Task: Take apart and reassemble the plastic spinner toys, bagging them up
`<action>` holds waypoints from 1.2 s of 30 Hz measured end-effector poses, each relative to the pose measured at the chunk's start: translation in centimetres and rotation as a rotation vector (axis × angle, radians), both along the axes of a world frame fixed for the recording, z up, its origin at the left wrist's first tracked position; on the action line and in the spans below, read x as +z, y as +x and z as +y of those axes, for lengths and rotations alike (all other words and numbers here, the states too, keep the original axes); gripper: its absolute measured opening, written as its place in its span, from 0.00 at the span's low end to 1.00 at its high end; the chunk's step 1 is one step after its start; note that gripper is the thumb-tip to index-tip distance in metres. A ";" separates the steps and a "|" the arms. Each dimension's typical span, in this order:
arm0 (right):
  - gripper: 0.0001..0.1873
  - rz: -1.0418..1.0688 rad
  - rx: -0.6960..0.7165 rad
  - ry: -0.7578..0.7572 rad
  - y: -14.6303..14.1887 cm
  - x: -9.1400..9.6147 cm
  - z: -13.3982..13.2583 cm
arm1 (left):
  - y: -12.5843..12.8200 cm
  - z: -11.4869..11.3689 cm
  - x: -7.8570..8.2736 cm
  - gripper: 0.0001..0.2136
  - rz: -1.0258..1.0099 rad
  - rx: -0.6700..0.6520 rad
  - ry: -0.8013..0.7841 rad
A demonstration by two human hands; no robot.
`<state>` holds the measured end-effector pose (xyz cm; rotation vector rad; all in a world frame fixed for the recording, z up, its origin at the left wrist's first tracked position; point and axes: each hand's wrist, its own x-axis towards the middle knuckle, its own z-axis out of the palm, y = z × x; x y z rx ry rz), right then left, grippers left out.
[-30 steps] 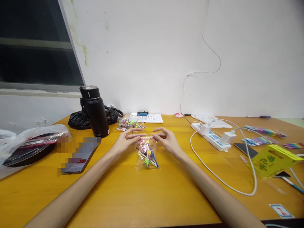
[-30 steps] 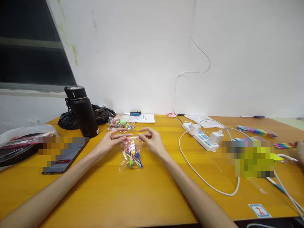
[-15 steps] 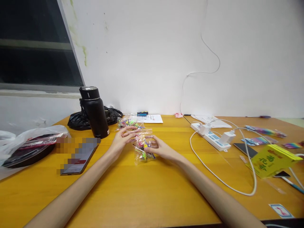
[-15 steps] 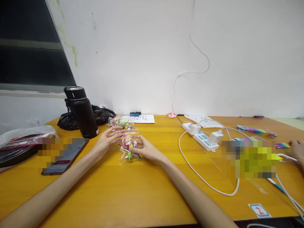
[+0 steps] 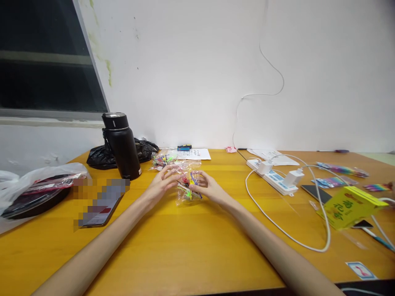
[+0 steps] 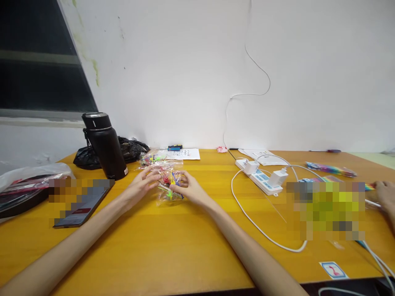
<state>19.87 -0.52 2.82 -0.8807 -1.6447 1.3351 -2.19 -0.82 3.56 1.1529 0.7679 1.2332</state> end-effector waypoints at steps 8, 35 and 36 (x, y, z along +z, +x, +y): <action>0.29 0.076 -0.119 0.001 0.1 -0.3 0.7 | 1.0 -1.0 -0.9 0.26 0.135 -0.198 -0.051; 0.31 0.160 -0.090 -0.121 -0.3 -0.1 0.2 | 1.4 -0.3 -1.4 0.27 -0.022 -0.052 -0.131; 0.30 0.166 -0.096 -0.130 -0.3 0.0 0.2 | 1.4 -0.2 -1.3 0.25 -0.033 -0.043 -0.152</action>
